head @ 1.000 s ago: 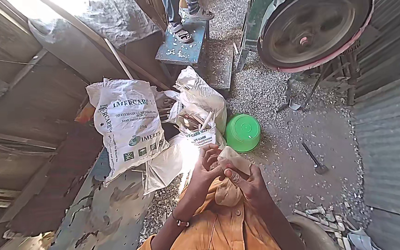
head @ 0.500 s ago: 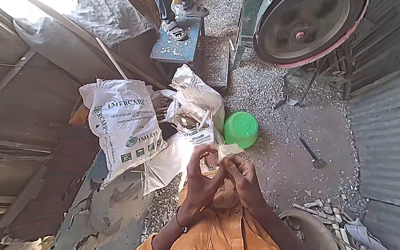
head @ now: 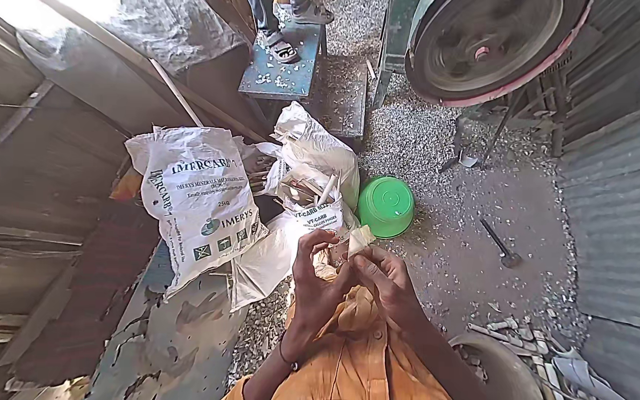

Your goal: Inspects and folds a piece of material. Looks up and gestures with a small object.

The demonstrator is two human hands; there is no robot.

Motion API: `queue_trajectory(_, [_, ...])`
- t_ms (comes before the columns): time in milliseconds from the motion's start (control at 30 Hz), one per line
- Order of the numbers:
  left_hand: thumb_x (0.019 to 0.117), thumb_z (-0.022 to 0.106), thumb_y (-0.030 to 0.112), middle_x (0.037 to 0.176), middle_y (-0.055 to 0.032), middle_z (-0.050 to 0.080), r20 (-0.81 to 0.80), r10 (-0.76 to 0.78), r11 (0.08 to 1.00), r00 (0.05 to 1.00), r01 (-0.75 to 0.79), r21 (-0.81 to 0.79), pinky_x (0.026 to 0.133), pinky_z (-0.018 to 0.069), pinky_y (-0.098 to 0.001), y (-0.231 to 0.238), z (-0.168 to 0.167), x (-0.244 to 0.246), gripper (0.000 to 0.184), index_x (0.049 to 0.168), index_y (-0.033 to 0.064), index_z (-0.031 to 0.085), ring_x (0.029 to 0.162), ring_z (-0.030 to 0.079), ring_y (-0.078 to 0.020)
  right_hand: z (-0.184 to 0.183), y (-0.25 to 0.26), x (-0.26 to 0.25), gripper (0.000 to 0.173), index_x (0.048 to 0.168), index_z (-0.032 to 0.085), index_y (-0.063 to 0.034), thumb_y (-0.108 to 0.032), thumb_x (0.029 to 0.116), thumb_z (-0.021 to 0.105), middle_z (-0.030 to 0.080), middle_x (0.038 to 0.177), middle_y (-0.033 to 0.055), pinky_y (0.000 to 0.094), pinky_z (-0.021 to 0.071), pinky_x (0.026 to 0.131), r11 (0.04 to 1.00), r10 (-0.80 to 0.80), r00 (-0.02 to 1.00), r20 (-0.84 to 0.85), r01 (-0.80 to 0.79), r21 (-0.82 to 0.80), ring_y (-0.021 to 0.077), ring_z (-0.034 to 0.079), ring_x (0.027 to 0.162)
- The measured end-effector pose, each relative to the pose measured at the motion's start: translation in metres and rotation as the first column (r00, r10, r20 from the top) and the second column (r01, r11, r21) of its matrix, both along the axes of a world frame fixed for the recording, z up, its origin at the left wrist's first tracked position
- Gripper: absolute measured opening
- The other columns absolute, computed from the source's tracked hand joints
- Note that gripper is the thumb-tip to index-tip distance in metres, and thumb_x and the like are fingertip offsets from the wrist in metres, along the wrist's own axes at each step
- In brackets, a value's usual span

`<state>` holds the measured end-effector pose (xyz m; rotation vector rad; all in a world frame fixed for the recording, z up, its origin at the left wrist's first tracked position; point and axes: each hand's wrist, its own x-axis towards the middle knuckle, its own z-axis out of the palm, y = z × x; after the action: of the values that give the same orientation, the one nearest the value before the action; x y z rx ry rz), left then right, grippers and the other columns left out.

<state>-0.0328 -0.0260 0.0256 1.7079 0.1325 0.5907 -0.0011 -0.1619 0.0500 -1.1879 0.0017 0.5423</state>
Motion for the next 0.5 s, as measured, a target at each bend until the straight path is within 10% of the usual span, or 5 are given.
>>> queue_trajectory(233, [0.0799,0.085,0.022,0.111,0.0044,0.062,-0.113,-0.071,0.971,0.991,0.042,-0.235,0.09,0.0573,-0.0258,0.0,0.005,0.002,0.056,0.122,0.0063,0.051,0.105,0.064,-0.0069,0.001,-0.007,0.006,0.025,0.103,0.069,-0.0009,0.003,0.0909,0.047,0.075,0.092,0.001,0.0293,0.0631,0.077,0.997,0.042,0.999,0.004,-0.042,0.072,0.009,0.073,0.082])
queue_trajectory(500, [0.0798,0.082,0.006,0.091,0.006,0.074,-0.075,-0.15,0.98,0.986,0.138,-0.146,0.079,0.061,-0.0229,0.0,0.007,0.002,0.056,0.124,0.0029,0.047,0.083,0.072,-0.0046,0.008,-0.009,0.008,0.008,0.083,0.069,-0.0048,-0.01,0.0807,0.064,0.068,0.074,-0.0055,0.0127,0.0546,0.063,0.891,0.114,0.91,0.398,0.083,-0.445,-0.0066,0.064,0.067])
